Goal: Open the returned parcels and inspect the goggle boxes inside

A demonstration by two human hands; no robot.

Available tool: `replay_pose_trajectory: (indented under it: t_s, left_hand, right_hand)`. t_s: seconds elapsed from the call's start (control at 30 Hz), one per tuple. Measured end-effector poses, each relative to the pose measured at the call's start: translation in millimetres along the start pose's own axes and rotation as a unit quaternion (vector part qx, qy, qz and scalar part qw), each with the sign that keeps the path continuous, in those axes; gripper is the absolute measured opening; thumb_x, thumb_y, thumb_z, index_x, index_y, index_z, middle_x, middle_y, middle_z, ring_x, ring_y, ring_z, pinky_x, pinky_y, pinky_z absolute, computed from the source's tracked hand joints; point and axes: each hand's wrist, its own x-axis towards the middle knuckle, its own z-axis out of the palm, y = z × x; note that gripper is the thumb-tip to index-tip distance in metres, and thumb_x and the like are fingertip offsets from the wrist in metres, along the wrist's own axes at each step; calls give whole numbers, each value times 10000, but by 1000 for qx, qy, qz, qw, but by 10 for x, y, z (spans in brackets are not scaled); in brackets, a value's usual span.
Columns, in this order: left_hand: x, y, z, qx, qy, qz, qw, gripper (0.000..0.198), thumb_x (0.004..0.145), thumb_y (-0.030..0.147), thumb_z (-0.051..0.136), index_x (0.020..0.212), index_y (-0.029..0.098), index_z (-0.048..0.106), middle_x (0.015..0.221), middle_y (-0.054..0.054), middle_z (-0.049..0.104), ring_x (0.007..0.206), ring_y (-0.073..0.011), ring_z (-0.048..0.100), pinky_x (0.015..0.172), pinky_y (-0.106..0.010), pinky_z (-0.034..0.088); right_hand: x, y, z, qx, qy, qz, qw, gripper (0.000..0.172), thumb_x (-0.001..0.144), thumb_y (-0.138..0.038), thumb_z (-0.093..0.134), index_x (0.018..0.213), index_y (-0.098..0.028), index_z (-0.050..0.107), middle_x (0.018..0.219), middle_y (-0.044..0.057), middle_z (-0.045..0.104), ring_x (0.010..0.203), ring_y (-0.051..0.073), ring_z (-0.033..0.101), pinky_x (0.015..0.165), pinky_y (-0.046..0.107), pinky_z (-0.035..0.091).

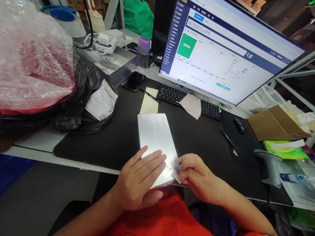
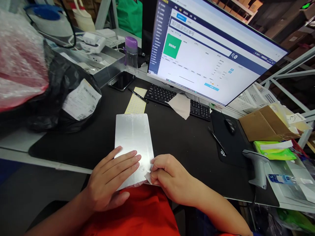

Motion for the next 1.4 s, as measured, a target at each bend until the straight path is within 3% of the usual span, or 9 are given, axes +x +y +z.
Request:
replay_pose_trajectory:
  t_s: [0.27,0.43,0.47,0.6,0.8,0.87,0.97,1.13,1.4]
  left_hand:
    - [4,-2,4,-5,-2,0,1000,490,1004,404,427,1277,46,621,1276,-193,690,1349,-304,547,1216,-539,334]
    - [26,11,2,-5,7,-5,1000,501,999,440,434,1269,63,624,1250,-179,706,1331,-300,564,1203,-539,356]
    - [34,15,1,-4,10,-6,1000,505,997,448,438,1269,65,623,1246,-180,708,1325,-300,569,1200,-538,360]
    - [73,28,-9,5,8,-7,1000,509,976,462,495,1247,53,632,1229,-194,711,1300,-310,590,1200,-542,360]
    - [73,77,-27,9,0,-21,1000,417,930,380,640,1238,99,650,1265,-175,697,1301,-305,588,1204,-561,352]
    - [54,106,-30,-3,-5,-27,1000,316,903,231,691,1205,139,676,1296,-139,689,1317,-281,577,1213,-552,347]
    - [33,140,-27,-21,-19,1,1000,283,925,72,625,1188,153,694,1285,-83,706,1299,-212,592,1234,-485,341]
    - [51,141,-2,-28,7,14,999,224,928,90,653,1135,147,719,1190,-44,750,1216,-176,642,1189,-405,409]
    - [89,133,13,-42,26,10,999,168,897,112,710,1061,129,744,1124,-41,769,1172,-159,659,1168,-350,421]
  right_hand:
    - [-72,-8,-14,42,-4,2,999,173,929,-31,506,933,-195,563,1027,61,549,1144,185,568,945,294,558]
    - [-205,-7,-103,33,21,32,999,80,967,-149,532,993,-208,578,1199,98,499,1252,228,521,1034,350,532]
    - [-215,-7,-113,23,21,41,999,98,979,-201,549,1068,-206,589,1262,116,486,1271,239,513,1042,363,529]
    - [-136,-21,-84,-15,1,34,999,474,962,-415,635,1362,-185,528,1376,170,466,1276,271,520,1037,402,538]
    - [-14,-27,-9,-13,34,13,999,194,925,-171,673,1118,-190,680,1277,123,557,1200,229,564,992,370,548]
    - [-22,-24,-20,5,28,16,999,204,925,-128,657,1120,-181,688,1282,116,554,1222,219,551,1017,356,534]
    - [-16,-47,-45,7,31,16,999,211,927,-95,642,1119,-162,693,1274,117,560,1229,212,548,1036,341,523]
    - [64,-153,-41,-4,102,-2,995,231,931,-71,642,1137,-162,690,1109,84,652,1056,172,635,928,304,567]
    - [-259,-127,125,-15,126,-12,992,376,847,-8,732,1203,-106,661,1070,74,724,1027,165,678,1025,348,541]
